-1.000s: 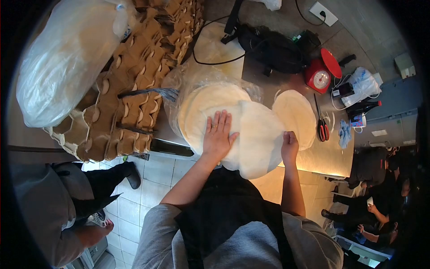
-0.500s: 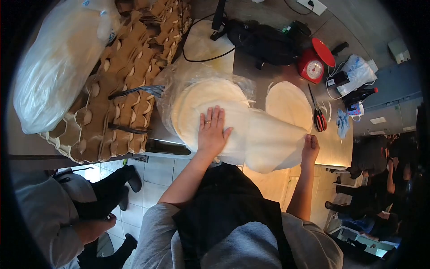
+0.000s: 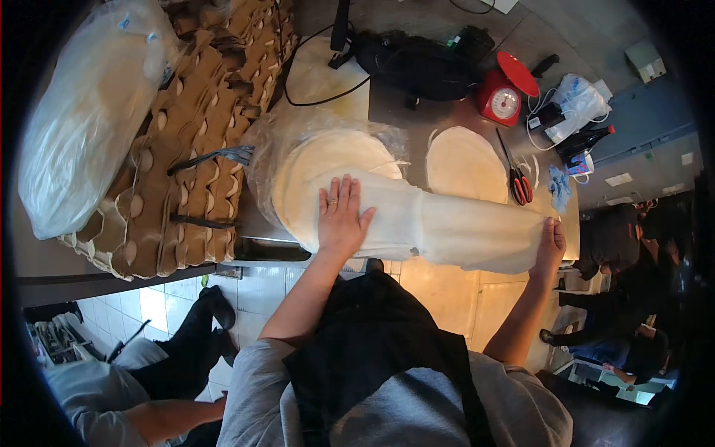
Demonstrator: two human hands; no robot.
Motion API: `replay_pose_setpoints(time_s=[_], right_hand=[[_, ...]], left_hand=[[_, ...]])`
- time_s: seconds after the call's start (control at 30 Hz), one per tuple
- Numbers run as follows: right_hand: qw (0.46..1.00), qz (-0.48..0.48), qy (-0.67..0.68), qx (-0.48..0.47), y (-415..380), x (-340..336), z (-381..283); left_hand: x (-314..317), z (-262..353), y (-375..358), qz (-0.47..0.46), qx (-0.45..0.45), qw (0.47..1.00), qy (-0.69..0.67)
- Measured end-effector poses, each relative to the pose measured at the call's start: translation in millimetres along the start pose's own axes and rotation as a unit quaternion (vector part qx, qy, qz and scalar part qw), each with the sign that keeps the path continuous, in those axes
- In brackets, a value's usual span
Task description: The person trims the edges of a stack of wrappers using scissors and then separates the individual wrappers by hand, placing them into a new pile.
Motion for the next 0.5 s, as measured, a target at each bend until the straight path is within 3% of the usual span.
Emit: replay_pose_setpoints(time_s=[0.5], right_hand=[[0.999,0.033,0.041,-0.012,16.8,-54.3,16.0]], left_hand=[[-3.8,5.8,-0.8,0.012,0.011,0.999,0.031]])
Point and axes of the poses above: each hand's wrist, its own y-axis towards the middle knuckle, its own x-axis out of the palm, z = x × y, the point moved 9 cm from there along y, towards the middle knuckle, and after that the axes turned 13 degrees about -z, right-handed, at the moved point
